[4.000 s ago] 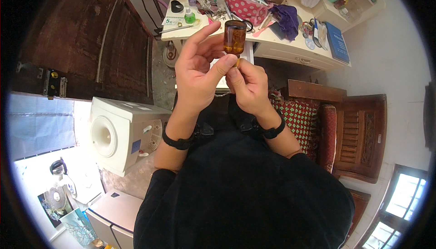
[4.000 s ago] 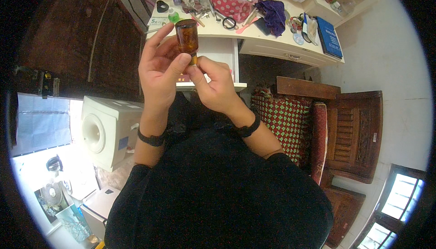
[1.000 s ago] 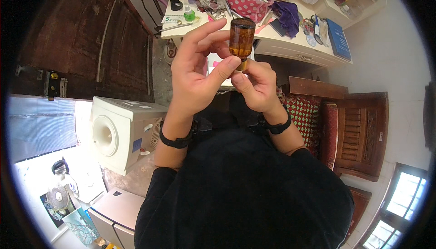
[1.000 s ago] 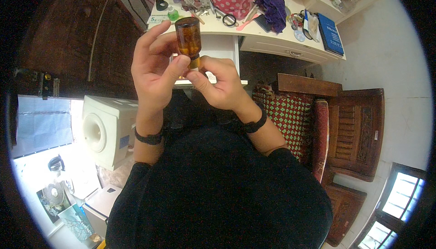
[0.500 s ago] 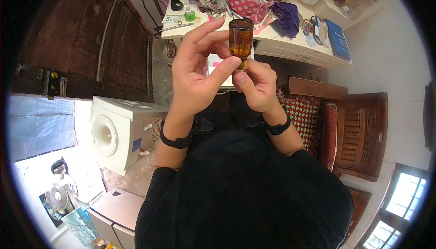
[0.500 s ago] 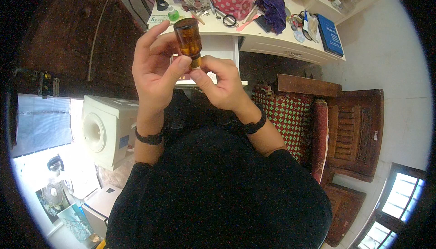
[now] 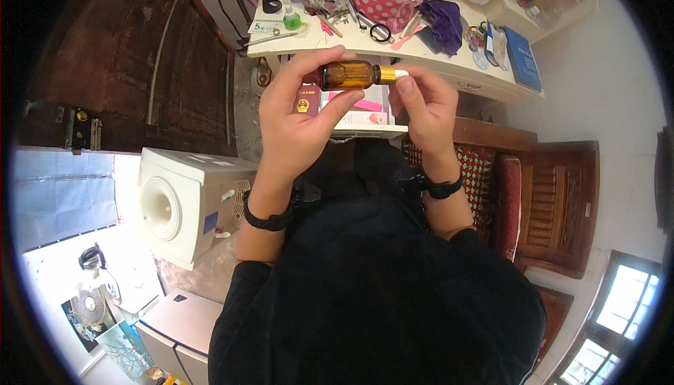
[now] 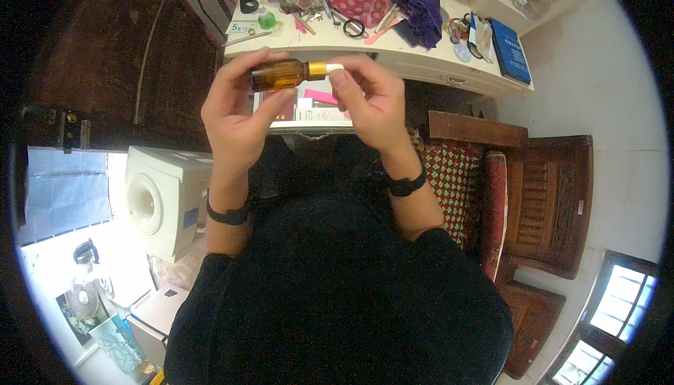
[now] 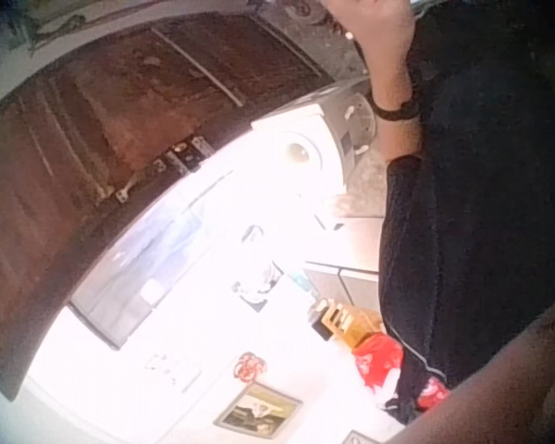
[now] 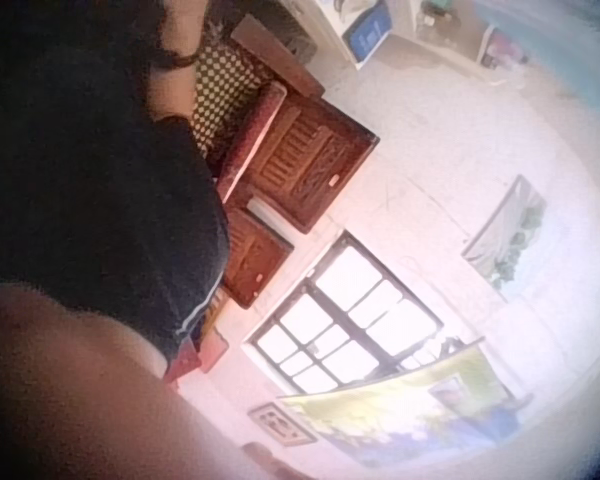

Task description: The person opens a drawer and sorts through several small items, including makeup palettes, papers, and a small glass bottle.

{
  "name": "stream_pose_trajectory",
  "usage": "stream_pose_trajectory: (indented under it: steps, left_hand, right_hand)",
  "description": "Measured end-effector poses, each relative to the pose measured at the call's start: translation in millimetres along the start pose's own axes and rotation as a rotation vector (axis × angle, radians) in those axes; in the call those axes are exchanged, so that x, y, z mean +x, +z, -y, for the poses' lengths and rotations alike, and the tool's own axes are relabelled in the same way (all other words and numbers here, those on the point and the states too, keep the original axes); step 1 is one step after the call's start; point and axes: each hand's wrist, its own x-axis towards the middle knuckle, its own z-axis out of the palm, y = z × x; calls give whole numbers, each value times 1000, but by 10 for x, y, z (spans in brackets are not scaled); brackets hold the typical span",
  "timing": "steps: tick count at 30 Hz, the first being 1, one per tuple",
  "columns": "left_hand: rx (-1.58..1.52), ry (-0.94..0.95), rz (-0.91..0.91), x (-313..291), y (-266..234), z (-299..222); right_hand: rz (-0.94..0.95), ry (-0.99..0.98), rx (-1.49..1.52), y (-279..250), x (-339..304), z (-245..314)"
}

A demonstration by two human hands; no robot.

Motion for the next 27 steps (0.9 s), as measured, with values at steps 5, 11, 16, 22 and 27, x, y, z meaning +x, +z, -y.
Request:
stream_pose_trajectory:
  steps: [5, 11, 16, 22, 27]
  left_hand:
    - [180, 15, -46, -17, 14, -6]
    - [251, 75, -111, -46, 69, 13]
    - [273, 13, -118, -122, 127, 64]
    - [319, -103, -54, -209, 170, 203]
    - [176, -247, -84, -231, 244, 236]
  right_hand:
    - [35, -91, -60, -100, 176, 83]
    - [116, -166, -189, -133, 317, 237]
    - [189, -192, -268, -156, 403, 282]
    - [270, -261, -363, -183, 442, 191]
    - [278, -164, -279, -193, 425, 72]
